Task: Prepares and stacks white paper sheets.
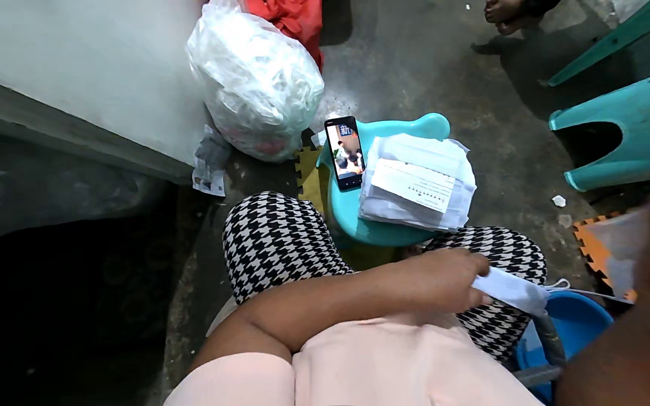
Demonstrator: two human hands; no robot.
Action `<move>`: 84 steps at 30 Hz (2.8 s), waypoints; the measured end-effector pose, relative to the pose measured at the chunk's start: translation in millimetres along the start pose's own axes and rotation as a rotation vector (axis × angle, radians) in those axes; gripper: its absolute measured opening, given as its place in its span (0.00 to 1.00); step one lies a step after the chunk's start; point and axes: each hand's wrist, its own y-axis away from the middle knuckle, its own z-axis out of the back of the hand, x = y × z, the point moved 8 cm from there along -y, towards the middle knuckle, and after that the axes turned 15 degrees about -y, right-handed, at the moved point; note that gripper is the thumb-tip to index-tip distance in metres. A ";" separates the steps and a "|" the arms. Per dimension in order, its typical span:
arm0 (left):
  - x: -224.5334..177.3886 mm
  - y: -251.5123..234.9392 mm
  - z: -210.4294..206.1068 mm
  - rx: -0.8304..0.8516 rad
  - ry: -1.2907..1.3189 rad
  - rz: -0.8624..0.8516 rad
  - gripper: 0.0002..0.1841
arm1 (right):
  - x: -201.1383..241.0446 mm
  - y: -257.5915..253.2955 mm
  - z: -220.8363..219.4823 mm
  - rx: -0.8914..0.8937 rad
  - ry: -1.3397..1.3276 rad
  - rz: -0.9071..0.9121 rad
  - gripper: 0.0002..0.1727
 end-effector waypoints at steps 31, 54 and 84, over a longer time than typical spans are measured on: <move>116.7 75.1 97.2 -0.561 -0.331 0.688 0.24 | -32.4 6.4 -172.1 0.595 -0.039 -0.548 0.18; 106.6 56.9 65.4 -0.279 -0.006 0.622 0.25 | -3.8 -29.0 -187.3 0.445 0.234 -0.202 0.25; 194.1 40.6 139.4 -0.595 -0.125 0.909 0.18 | -25.2 -12.2 -229.8 0.485 0.343 -0.085 0.28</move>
